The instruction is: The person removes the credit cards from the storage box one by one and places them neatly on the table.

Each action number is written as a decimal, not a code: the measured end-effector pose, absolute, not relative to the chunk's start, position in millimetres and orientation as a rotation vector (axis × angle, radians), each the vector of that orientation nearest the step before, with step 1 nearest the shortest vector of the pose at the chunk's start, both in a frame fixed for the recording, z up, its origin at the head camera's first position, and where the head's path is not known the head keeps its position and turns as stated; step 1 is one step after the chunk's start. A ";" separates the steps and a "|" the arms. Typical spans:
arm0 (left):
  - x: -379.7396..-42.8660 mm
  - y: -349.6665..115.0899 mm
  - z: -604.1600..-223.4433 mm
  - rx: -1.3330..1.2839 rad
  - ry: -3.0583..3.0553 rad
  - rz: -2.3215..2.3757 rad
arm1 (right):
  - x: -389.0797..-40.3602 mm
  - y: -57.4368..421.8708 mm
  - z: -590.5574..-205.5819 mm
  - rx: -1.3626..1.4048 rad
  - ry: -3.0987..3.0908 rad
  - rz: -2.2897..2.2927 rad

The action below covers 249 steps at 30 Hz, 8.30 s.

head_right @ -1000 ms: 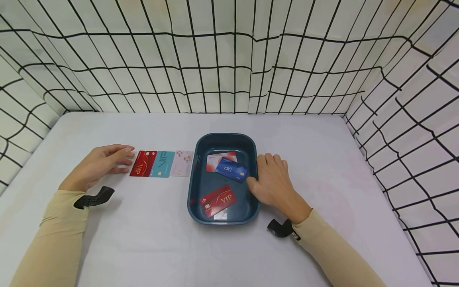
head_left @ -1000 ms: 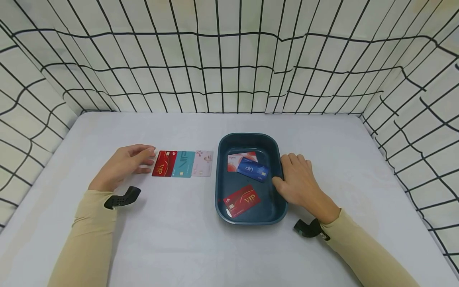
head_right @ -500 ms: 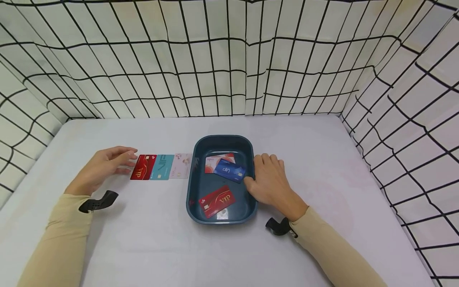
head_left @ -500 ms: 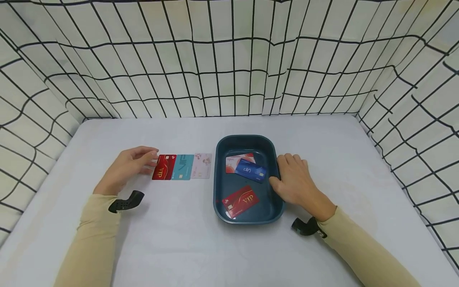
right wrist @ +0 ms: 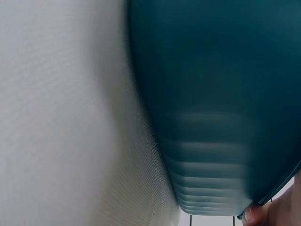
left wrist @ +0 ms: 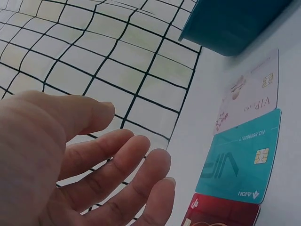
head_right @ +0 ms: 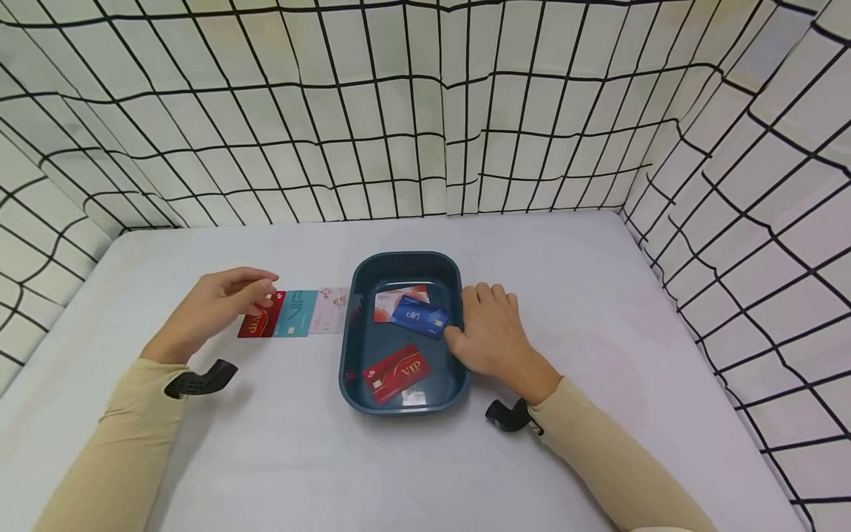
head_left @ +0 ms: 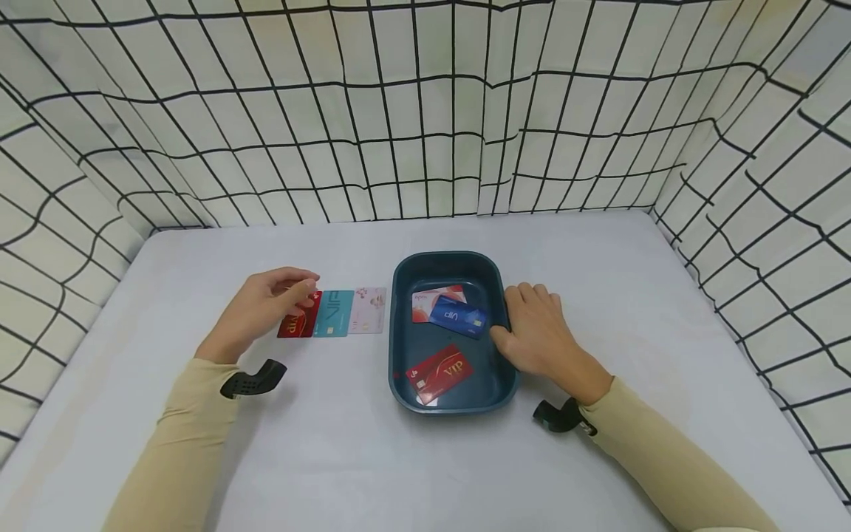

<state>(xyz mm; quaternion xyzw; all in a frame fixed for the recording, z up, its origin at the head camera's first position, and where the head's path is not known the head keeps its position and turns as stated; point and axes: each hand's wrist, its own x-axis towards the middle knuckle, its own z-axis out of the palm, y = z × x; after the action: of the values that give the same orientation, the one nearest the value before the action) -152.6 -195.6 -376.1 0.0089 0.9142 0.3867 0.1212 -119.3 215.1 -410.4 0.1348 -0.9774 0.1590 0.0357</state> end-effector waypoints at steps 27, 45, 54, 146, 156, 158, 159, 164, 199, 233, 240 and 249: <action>-157.7 -139.6 -345.4 0.409 2.824 0.908 | -118.8 215.0 -408.5 0.400 -3.016 0.458; -166.7 -103.2 -340.7 0.565 2.827 0.933 | -120.3 214.3 -409.5 0.409 -3.009 0.466; -170.3 -84.2 -339.6 0.692 2.803 0.911 | -121.2 215.1 -411.1 0.418 -2.996 0.469; -208.0 11.2 -402.3 1.013 2.483 0.752 | -124.7 218.6 -414.9 0.461 -2.979 0.476; -208.7 11.2 -402.1 1.043 2.468 0.713 | -125.7 219.8 -414.4 0.456 -2.979 0.472; -209.0 11.8 -402.0 1.039 2.457 0.709 | -125.9 220.1 -414.3 0.454 -2.980 0.471; -209.2 12.1 -402.2 1.039 2.451 0.707 | -126.0 220.2 -414.3 0.453 -2.980 0.471; -210.6 14.3 -403.3 1.061 2.420 0.690 | -126.0 220.9 -414.1 0.448 -2.987 0.469; -209.4 12.5 -402.7 1.069 2.436 0.635 | -124.9 221.2 -413.2 0.454 -2.985 0.467; -207.5 11.8 -399.9 1.035 2.480 0.614 | -122.5 220.8 -410.0 0.446 -2.989 0.489; -205.4 12.0 -396.0 1.029 2.493 0.632 | -121.4 221.1 -409.9 0.439 -2.991 0.499; -204.2 12.9 -397.7 1.015 2.485 0.678 | -119.8 219.1 -413.2 0.441 -2.987 0.525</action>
<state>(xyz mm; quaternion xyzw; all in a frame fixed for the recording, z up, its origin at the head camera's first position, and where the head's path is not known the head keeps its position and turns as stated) -204.2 12.9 -397.7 0.3602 0.8820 0.2406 0.1856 -119.8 219.1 -413.2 0.1438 -0.9739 0.1711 0.0385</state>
